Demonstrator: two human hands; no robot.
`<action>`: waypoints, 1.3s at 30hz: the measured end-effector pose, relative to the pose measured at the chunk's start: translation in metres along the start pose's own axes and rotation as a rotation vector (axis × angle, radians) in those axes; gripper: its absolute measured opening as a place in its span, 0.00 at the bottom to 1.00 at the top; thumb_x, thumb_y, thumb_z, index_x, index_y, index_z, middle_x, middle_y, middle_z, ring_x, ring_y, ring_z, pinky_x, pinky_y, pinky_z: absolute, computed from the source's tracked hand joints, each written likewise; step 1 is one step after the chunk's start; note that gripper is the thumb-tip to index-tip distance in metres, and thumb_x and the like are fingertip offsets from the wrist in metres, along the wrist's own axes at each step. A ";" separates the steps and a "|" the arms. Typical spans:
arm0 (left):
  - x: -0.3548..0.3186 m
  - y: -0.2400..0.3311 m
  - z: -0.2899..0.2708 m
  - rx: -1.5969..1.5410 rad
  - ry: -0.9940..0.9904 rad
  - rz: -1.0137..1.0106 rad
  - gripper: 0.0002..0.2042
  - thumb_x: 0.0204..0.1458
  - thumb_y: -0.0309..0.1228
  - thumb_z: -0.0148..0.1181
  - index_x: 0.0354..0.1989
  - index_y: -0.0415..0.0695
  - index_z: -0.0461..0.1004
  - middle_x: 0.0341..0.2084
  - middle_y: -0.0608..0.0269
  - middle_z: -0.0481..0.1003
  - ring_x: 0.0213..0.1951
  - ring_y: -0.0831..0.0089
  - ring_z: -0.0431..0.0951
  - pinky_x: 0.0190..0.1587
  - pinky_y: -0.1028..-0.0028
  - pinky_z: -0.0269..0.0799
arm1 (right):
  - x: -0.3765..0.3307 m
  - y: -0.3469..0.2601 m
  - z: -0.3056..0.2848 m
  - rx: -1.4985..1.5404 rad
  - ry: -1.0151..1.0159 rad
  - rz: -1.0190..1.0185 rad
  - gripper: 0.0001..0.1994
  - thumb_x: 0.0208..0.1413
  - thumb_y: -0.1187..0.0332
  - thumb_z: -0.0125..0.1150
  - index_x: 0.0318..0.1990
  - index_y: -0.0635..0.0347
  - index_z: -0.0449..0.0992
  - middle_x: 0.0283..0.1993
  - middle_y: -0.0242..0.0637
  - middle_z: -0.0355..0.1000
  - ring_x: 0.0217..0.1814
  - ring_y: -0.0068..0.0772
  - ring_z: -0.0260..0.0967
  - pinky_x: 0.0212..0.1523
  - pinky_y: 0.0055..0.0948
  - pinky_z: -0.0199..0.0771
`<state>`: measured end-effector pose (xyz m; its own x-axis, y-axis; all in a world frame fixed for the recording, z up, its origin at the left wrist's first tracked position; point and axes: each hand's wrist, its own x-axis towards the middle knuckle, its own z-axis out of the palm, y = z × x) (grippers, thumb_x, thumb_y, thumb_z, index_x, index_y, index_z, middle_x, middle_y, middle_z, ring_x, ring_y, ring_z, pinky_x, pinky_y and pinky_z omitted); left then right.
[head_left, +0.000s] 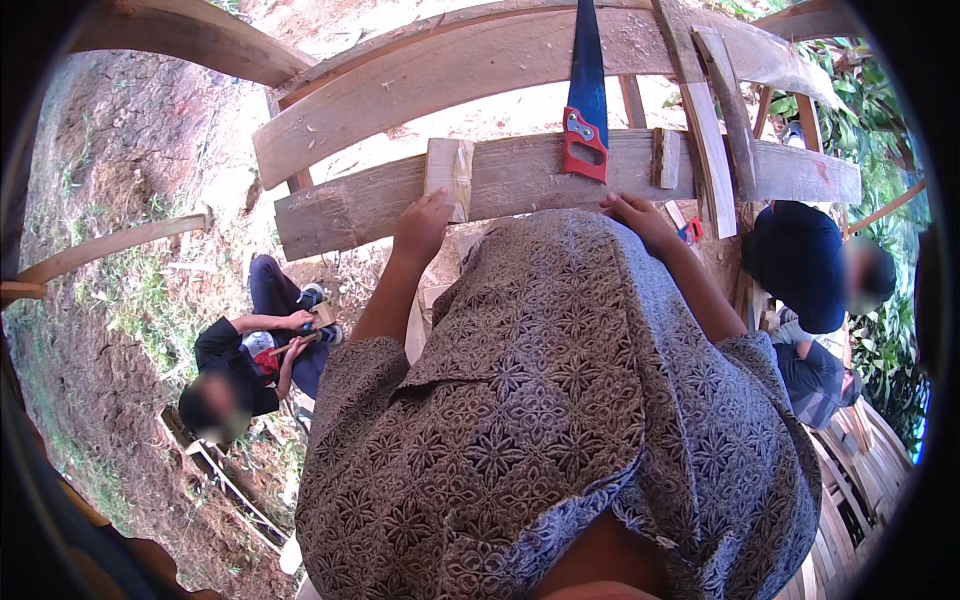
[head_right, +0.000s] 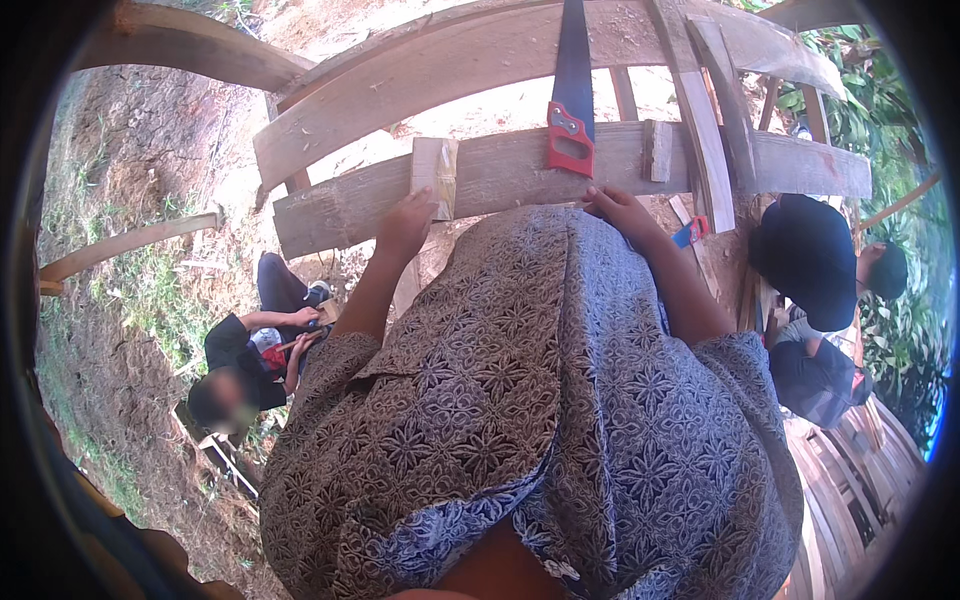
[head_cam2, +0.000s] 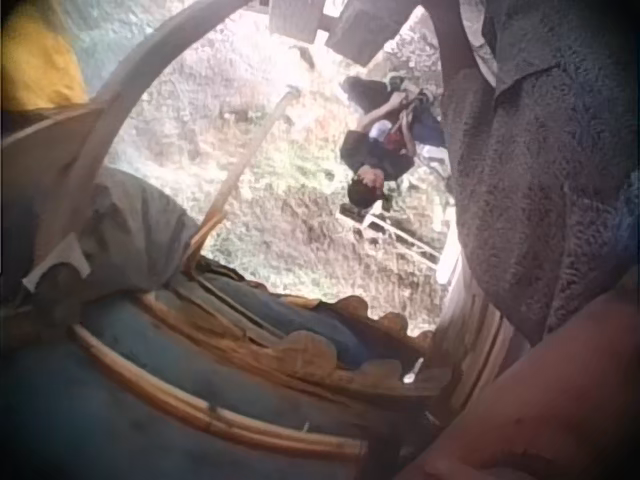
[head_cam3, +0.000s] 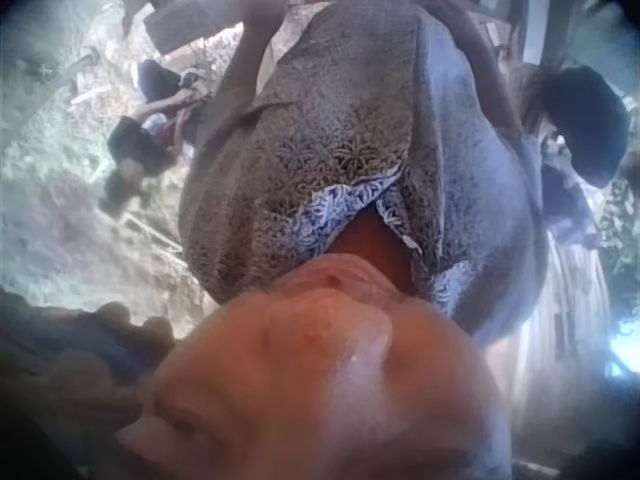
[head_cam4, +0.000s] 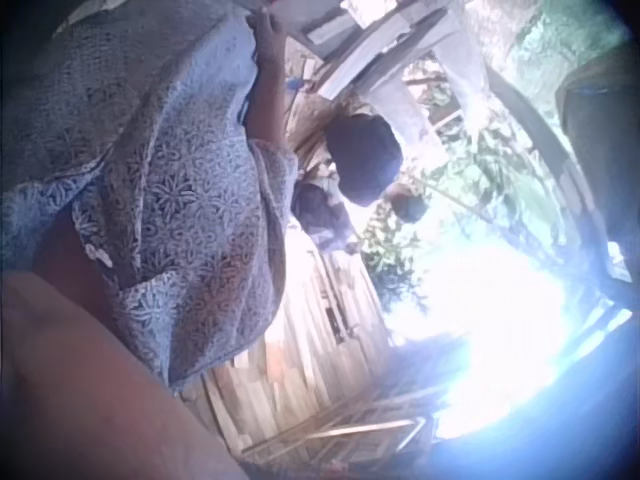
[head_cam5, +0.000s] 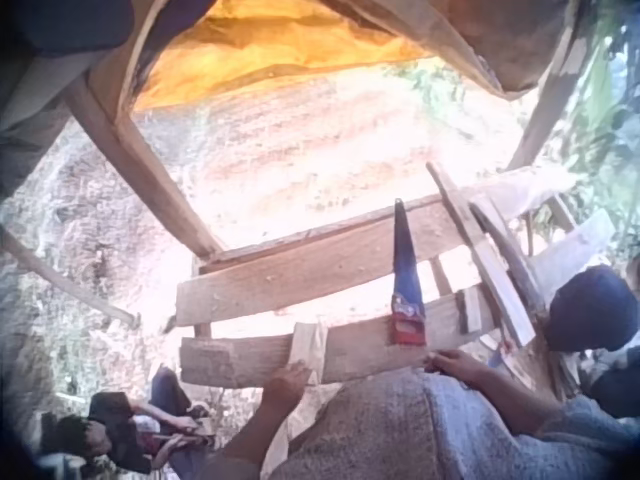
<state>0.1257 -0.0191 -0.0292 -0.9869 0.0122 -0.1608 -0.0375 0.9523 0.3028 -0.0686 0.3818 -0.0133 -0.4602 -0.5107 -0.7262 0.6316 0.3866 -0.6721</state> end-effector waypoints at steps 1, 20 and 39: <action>0.004 -0.004 -0.005 -0.008 -0.053 0.004 0.19 0.55 0.31 0.61 0.57 0.48 0.78 0.62 0.55 0.76 0.59 0.47 0.77 0.58 0.56 0.76 | 0.000 -0.002 0.002 -0.062 0.007 -0.025 0.28 0.70 0.46 0.56 0.55 0.67 0.77 0.44 0.37 0.79 0.48 0.25 0.74 0.53 0.26 0.72; 0.054 0.015 -0.024 -0.698 0.002 -0.590 0.32 0.46 0.36 0.77 0.57 0.34 0.70 0.47 0.47 0.77 0.46 0.56 0.82 0.51 0.61 0.78 | 0.020 -0.005 0.017 -0.139 0.080 -0.032 0.23 0.71 0.50 0.56 0.53 0.66 0.77 0.44 0.35 0.78 0.47 0.22 0.74 0.50 0.24 0.72; -0.004 0.017 0.018 -1.855 -0.070 -0.803 0.22 0.63 0.46 0.64 0.56 0.41 0.73 0.43 0.58 0.80 0.40 0.70 0.83 0.40 0.69 0.80 | 0.019 -0.006 0.020 -0.125 -0.025 -0.060 0.26 0.69 0.46 0.56 0.57 0.63 0.77 0.48 0.36 0.76 0.50 0.24 0.72 0.52 0.25 0.71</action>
<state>0.1317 0.0029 -0.0401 -0.6629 -0.1187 -0.7393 -0.5074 -0.6548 0.5601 -0.0689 0.3544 -0.0202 -0.4781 -0.5545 -0.6812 0.5199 0.4464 -0.7283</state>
